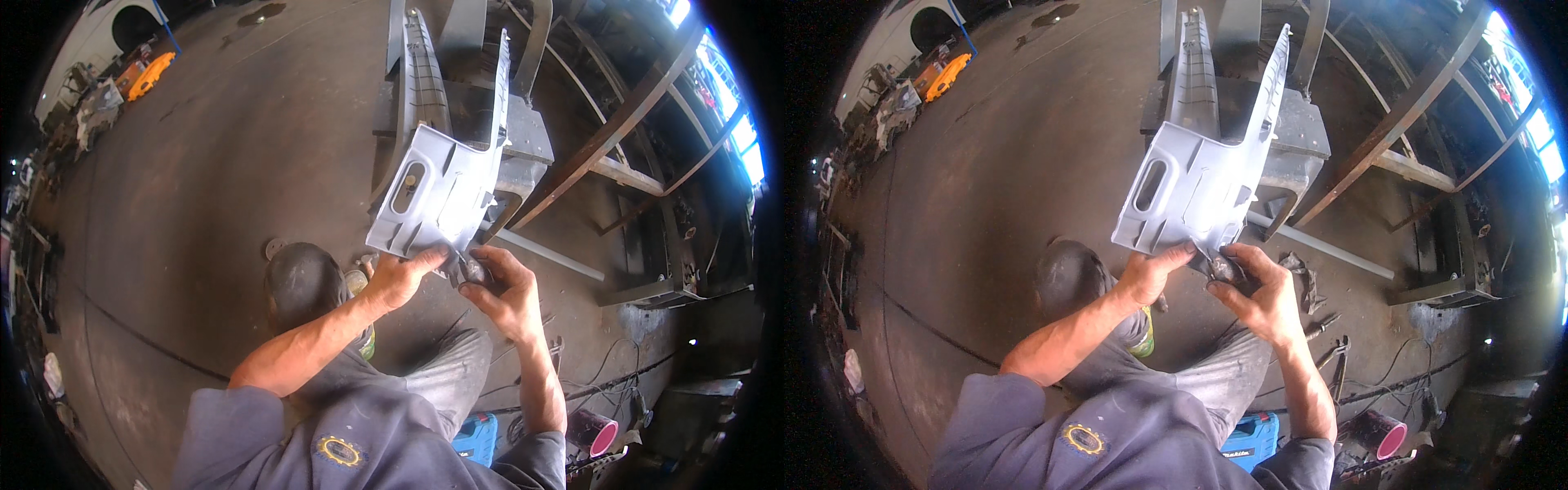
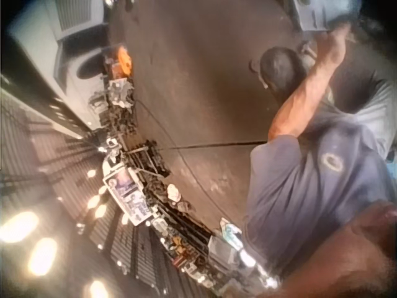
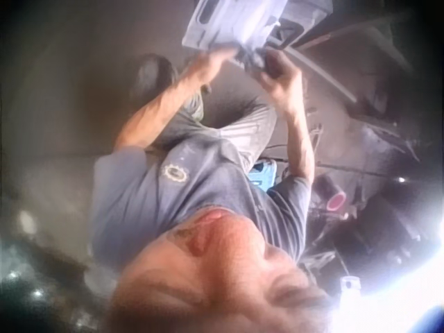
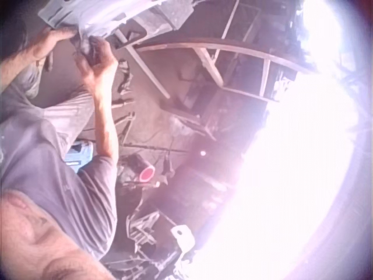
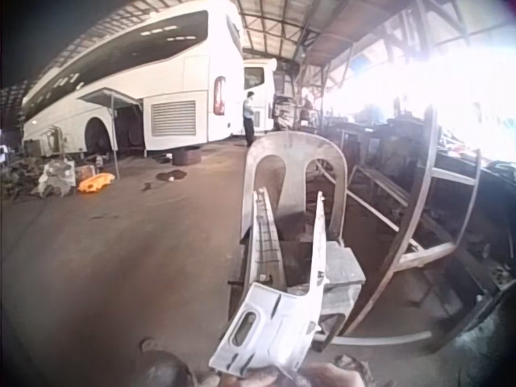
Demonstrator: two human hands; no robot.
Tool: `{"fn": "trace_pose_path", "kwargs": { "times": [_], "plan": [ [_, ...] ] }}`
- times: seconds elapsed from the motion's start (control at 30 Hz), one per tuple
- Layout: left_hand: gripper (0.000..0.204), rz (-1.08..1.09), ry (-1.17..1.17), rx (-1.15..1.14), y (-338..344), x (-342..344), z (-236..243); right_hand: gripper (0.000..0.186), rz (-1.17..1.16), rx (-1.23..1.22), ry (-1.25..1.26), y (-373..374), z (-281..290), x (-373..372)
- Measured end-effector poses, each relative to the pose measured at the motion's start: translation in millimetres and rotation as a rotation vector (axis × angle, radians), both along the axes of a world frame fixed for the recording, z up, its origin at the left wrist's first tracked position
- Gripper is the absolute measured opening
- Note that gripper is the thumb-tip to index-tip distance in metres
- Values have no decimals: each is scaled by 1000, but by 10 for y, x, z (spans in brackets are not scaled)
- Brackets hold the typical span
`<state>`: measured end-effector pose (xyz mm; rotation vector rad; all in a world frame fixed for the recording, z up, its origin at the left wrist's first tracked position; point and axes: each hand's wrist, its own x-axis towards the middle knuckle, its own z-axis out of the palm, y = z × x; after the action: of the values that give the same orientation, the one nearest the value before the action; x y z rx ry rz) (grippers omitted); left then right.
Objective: The person is repairing a car part, likely a bumper, using a welding tool. They are seated on the floor in a workshop, manipulating the part and applying the tool to specific areas.
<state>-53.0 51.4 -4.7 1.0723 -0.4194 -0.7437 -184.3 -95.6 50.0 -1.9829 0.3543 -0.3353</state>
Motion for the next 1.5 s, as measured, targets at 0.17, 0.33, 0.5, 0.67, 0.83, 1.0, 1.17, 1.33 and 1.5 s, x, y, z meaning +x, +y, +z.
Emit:
{"fn": "trace_pose_path", "kwargs": {
  "times": [0.17,0.33,0.5,0.67,0.83,1.0,1.17,1.33,1.5],
  "plan": [
    [36,87,-123,105,-7,-5,28,39,33,250,63,-166,87,177],
    [37,185,-197,16,-67,1,117,42,21,97,26,-113,204,354],
    [37,159,-154,-22,-73,14,140,43,104,-350,-105,-95,133,390],
    [33,174,-172,-6,-69,49,208,47,185,-503,-184,-164,174,447],
    [32,193,-171,-23,-71,60,230,48,297,-549,-174,-290,229,509],
    [33,192,-170,-23,-63,98,254,50,396,-526,-133,-339,304,586],
    [36,220,-98,-18,-65,112,267,45,178,-358,-145,-271,328,644],
    [39,176,-82,-55,-70,144,154,44,361,-741,5,-235,447,559],
    [37,177,-111,31,-32,162,242,44,362,-792,-14,-269,496,597]
  ]
}}
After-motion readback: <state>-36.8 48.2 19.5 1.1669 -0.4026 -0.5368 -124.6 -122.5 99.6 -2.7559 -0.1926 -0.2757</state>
